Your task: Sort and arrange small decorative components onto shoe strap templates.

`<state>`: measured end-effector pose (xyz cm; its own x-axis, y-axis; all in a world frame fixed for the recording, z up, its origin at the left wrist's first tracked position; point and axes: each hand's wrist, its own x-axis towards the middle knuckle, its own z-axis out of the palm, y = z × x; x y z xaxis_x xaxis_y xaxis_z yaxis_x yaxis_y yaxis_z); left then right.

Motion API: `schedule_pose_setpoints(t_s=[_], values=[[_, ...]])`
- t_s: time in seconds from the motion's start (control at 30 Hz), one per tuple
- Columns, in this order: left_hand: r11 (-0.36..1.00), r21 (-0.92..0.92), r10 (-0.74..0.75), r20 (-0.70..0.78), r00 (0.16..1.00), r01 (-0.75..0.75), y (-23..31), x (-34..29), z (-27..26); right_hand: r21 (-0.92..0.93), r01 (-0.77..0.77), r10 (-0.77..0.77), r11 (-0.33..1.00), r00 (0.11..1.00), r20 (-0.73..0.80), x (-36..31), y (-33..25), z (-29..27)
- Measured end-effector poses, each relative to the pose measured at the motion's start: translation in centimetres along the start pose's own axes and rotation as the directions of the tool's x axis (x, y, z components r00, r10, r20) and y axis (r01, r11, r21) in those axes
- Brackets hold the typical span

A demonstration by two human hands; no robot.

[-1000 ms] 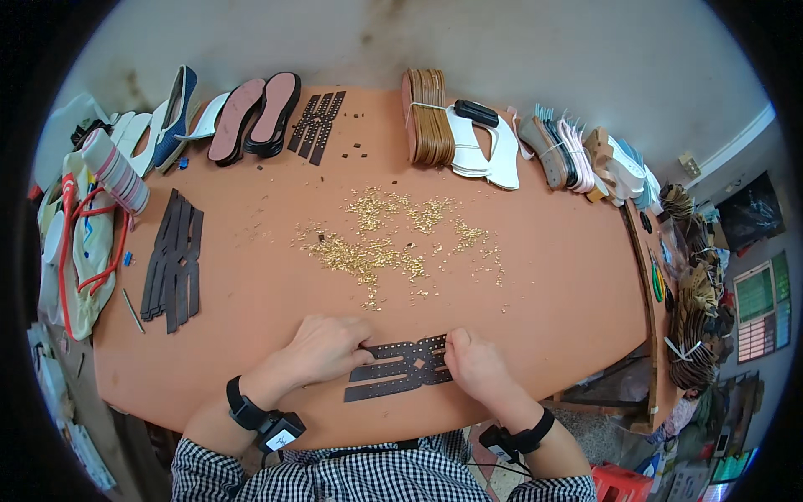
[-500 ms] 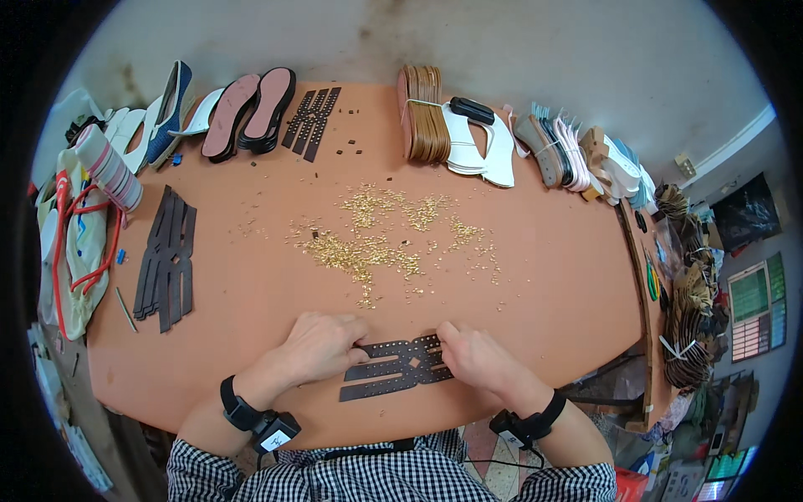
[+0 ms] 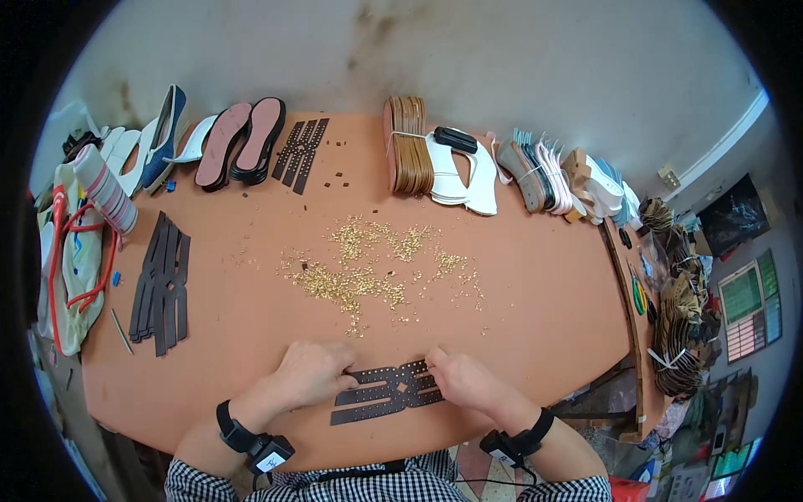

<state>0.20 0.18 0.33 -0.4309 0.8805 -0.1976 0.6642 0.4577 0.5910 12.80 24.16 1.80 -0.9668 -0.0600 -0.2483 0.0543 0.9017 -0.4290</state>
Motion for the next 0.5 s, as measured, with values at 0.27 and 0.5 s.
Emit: schedule_pose_setpoints(t_s=[0.27, 0.5], values=[[1.000, -0.016, 0.006, -0.023, 1.000, -0.006, 0.0, -0.2, -0.2, 0.068, -0.092, 0.094, 0.993, 0.995, -0.024, 0.0, -0.3, 0.2], [1.000, -0.019, -0.006, 0.013, 1.000, 0.006, -0.4, -0.1, 0.2, 0.140, -0.228, 0.224, 0.964, 0.974, 0.039, -0.2, -1.1, -0.5]])
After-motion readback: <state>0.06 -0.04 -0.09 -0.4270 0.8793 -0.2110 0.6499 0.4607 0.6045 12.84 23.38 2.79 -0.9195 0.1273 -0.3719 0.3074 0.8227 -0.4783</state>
